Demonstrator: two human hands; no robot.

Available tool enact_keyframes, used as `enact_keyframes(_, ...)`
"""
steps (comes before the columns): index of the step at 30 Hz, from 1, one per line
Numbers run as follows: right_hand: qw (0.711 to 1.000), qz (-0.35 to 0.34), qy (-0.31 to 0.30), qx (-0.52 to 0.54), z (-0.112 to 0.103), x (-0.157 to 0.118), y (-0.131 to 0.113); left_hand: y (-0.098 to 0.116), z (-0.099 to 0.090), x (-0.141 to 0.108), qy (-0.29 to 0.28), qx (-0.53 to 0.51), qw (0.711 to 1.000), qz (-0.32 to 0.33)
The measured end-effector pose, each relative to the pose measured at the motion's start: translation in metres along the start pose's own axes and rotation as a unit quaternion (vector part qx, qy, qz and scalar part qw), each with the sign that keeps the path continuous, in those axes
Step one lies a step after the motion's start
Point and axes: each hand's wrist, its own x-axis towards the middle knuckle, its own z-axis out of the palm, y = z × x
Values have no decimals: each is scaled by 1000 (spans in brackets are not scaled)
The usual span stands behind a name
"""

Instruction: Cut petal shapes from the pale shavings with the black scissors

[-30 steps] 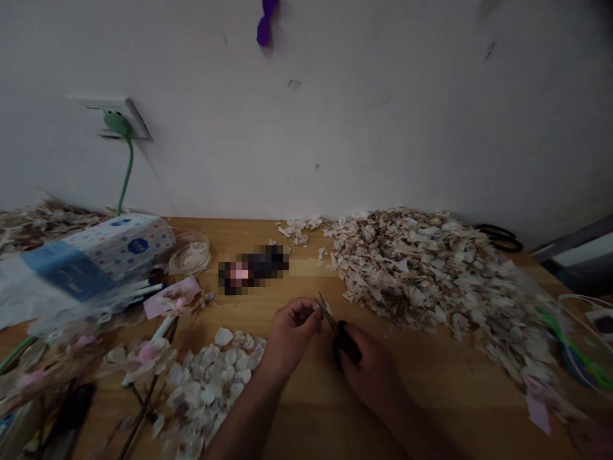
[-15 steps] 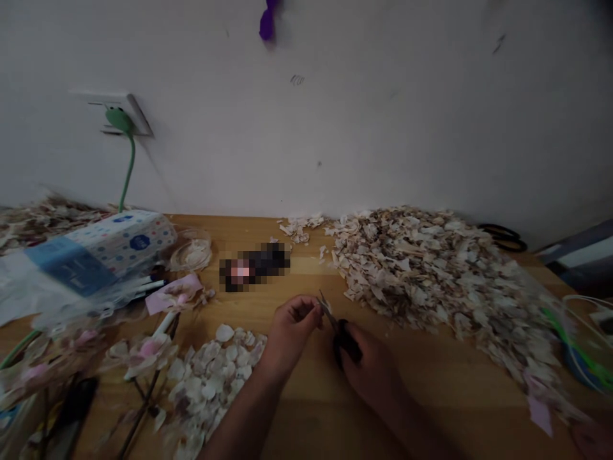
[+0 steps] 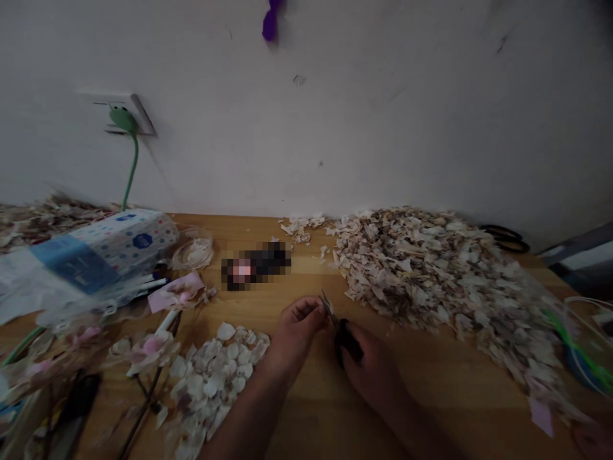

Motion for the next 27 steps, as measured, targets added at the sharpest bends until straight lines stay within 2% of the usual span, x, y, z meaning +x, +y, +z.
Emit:
enact_keyframes(3, 1000, 5, -7, 0, 0, 0, -2, -6, 3, -1, 25, -14, 1000, 11)
enact_keyframes(6, 1000, 1, -7, -4, -2, 1, -4, -2, 4, -1, 42, 49, 997, 30)
enact_keyframes(9, 1000, -1, -7, -10, -2, 1, -4, 5, 3, -1, 45, 112, 992, 35)
enact_keyframes(16, 1000, 3, -8, -17, 0, 0, 3, 14, -2, 1, 34, 176, 983, 36)
enact_keyframes(24, 1000, 5, -5, -7, -1, 0, 1, 17, 3, 0, 8, 110, 994, 12)
enact_keyframes(27, 1000, 5, -21, -7, -2, 1, 1, 15, 2, 0, 8, 123, 992, 22)
